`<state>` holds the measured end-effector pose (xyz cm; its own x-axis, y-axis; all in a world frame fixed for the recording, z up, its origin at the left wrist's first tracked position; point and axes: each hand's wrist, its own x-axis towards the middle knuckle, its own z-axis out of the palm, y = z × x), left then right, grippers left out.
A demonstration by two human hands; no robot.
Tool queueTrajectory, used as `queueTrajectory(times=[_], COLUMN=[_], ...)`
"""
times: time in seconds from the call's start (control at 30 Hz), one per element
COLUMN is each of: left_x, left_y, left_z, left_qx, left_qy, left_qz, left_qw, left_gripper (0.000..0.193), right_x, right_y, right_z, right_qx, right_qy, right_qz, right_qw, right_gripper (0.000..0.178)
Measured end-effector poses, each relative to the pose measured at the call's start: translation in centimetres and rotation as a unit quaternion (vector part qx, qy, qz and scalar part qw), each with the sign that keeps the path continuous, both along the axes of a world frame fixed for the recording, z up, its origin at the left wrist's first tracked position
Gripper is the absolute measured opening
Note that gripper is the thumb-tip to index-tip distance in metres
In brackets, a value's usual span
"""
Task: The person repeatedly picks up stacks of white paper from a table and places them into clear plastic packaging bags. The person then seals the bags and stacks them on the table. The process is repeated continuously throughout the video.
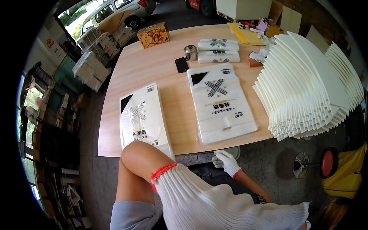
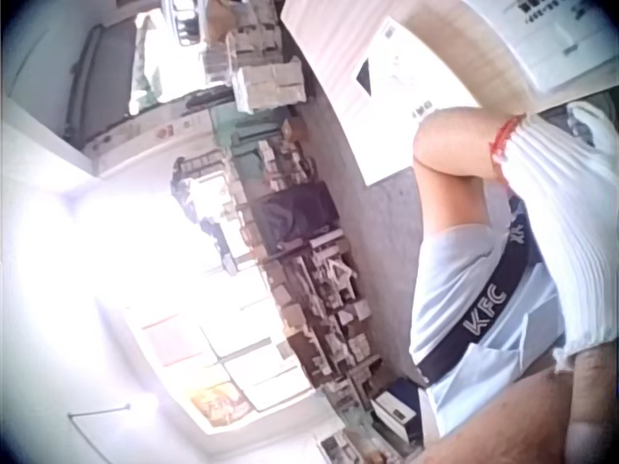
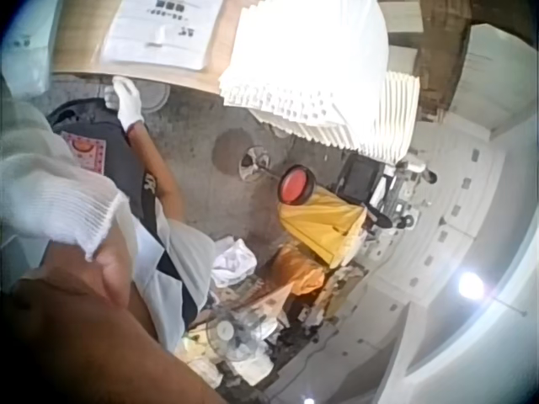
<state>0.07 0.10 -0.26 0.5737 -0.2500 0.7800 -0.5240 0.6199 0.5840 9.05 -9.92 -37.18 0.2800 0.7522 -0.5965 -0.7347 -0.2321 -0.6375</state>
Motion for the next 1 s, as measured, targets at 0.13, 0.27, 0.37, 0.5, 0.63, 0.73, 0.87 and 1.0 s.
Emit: queueTrajectory(times=[0.13, 0.27, 0.37, 0.5, 0.63, 0.73, 0.87, 1.0], left_x=[0.7, 0.9, -2.2, -11.0, -9.4, -6.3, 2.9, 9.7], left_y=[1.1, 5.2, 7.8, 6.9, 8.7, 11.6, 9.5, 8.6], left_z=[-0.8, -7.9, -17.7, -35.0, -30.4, -32.7, -28.1, -32.6], left_qx=[0.053, 0.205, 0.394, 0.301, 0.394, 0.592, 0.576, 0.621], left_qy=[0.024, 0.259, 0.469, 0.594, 0.634, 0.402, 0.458, 0.318], left_qz=[-0.051, -0.08, 0.143, -0.05, -0.099, -0.022, 0.336, 0.506], left_qw=[0.997, 0.94, 0.777, 0.744, 0.658, 0.698, 0.588, 0.507], left_gripper=[0.095, 0.076, 0.08, 0.065, 0.06, 0.043, 0.036, 0.031], right_x=[-0.3, -0.7, 0.6, 1.3, 1.4, 1.3, 1.2, 0.8], right_y=[0.2, -0.3, -1.0, -3.6, -6.4, -7.4, -7.3, -7.0], right_z=[0.0, -10.5, 0.1, -0.9, -1.9, -1.5, -1.0, -0.4], right_qx=[-0.009, 0.221, -0.005, -0.048, -0.069, -0.085, -0.081, -0.071], right_qy=[-0.003, -0.191, -0.028, -0.015, -0.02, -0.033, -0.044, -0.107], right_qz=[-0.002, -0.039, -0.05, -0.104, -0.13, -0.137, -0.147, -0.112], right_qw=[1.0, 0.956, 0.998, 0.993, 0.989, 0.986, 0.985, 0.985], right_gripper=[0.018, 0.025, 0.025, 0.024, 0.025, 0.026, 0.025, 0.029])
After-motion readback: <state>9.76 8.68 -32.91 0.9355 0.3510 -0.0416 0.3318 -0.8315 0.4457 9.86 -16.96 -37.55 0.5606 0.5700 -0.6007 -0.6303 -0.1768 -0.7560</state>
